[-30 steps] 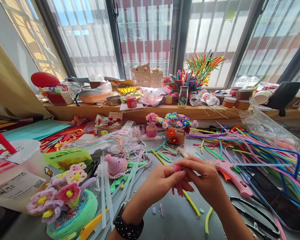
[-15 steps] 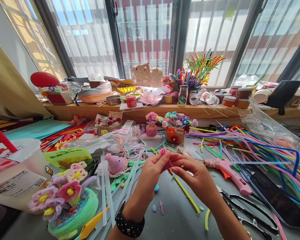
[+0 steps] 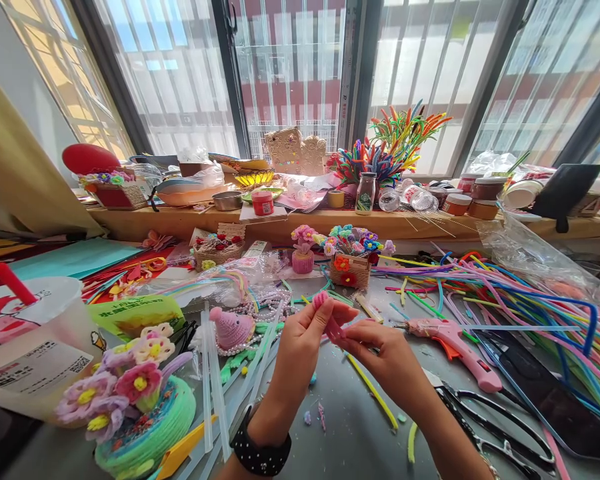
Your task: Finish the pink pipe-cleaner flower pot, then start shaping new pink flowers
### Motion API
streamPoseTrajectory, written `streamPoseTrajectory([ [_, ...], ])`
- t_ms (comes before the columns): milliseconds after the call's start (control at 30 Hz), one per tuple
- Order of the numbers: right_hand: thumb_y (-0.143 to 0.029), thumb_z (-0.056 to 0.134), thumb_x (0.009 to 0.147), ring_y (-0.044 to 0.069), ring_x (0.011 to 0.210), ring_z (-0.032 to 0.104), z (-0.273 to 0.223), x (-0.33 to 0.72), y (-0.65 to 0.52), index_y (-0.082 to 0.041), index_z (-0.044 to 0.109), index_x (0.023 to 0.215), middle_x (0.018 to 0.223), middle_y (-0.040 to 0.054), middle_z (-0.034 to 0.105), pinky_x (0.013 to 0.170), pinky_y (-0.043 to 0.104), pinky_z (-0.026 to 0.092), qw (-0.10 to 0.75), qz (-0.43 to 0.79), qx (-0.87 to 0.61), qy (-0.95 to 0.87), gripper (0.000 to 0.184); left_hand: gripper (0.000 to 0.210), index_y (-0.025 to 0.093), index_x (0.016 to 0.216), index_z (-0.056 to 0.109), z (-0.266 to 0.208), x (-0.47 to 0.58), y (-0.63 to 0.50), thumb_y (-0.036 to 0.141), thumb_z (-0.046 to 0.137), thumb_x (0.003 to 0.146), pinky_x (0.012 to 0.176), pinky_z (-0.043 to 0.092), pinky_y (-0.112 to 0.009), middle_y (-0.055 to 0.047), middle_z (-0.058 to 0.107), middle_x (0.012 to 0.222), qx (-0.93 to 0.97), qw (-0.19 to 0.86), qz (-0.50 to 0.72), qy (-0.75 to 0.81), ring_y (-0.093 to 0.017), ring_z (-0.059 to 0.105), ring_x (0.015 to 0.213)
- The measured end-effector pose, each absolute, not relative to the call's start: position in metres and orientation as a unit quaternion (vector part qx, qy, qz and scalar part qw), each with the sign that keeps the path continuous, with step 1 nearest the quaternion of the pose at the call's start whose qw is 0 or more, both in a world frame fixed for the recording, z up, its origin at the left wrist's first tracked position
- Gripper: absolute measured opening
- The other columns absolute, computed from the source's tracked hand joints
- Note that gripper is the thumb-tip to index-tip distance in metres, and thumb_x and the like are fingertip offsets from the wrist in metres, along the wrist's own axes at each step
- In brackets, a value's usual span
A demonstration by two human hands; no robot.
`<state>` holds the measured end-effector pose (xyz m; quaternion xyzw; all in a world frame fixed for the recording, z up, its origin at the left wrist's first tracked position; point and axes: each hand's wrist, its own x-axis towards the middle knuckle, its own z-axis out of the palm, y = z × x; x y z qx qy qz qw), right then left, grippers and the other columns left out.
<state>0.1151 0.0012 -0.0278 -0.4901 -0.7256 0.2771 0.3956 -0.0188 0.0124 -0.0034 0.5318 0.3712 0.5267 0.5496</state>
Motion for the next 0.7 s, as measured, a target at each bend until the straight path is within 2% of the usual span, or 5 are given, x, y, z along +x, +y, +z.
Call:
streamPoseTrajectory([
  [100,-0.026,0.054,0.081,0.019,0.073,0.060,-0.030,0.117,0.002,-0.017,0.070,0.079,0.078,0.0049,0.069,0.068,0.031,0.044,0.360,0.245,-0.534,-0.725,0.018,0.030,0.015,0.092,0.063,-0.005,-0.022,0.016,0.034,0.042,0.086,0.078,0.047,-0.030,-0.007,0.071,0.086,0.615,0.379,0.524,0.451,-0.018,0.064,0.083],
  [233,-0.020,0.052,0.081,0.022,0.080,0.060,-0.035,0.121,0.004,-0.017,0.069,0.083,0.084,0.0057,0.068,0.071,0.034,0.044,0.331,0.195,-0.588,-0.712,0.017,0.031,0.014,0.089,0.061,-0.014,-0.022,0.022,0.023,0.032,0.089,0.077,0.045,-0.032,-0.010,0.069,0.087,0.742,0.101,0.266,0.607,-0.021,0.062,0.087],
  [333,-0.017,0.047,0.082,0.021,0.086,0.060,-0.037,0.123,0.005,-0.016,0.066,0.095,0.094,0.0068,0.067,0.075,0.034,0.045,0.362,0.181,-0.597,-0.692,0.022,0.022,0.013,0.096,0.060,-0.025,-0.020,0.025,0.015,0.040,0.084,0.074,0.046,-0.032,-0.012,0.068,0.090,0.761,0.080,0.172,0.620,-0.023,0.063,0.088],
  [433,-0.024,0.043,0.085,0.021,0.083,0.061,-0.037,0.123,0.004,-0.015,0.065,0.092,0.092,0.0073,0.068,0.073,0.034,0.045,0.390,0.182,-0.593,-0.681,0.024,0.028,0.013,0.104,0.057,-0.032,-0.021,0.025,0.009,0.048,0.077,0.078,0.045,-0.032,-0.012,0.066,0.098,0.771,0.071,0.134,0.618,-0.024,0.061,0.094],
  [700,-0.033,0.042,0.085,0.020,0.074,0.060,-0.035,0.123,0.004,-0.018,0.065,0.084,0.084,0.0053,0.068,0.066,0.032,0.044,0.389,0.195,-0.599,-0.672,0.027,0.036,0.012,0.098,0.060,-0.034,-0.025,0.027,0.001,0.032,0.079,0.071,0.046,-0.036,-0.013,0.067,0.089,0.768,0.043,0.105,0.631,-0.026,0.064,0.083],
])
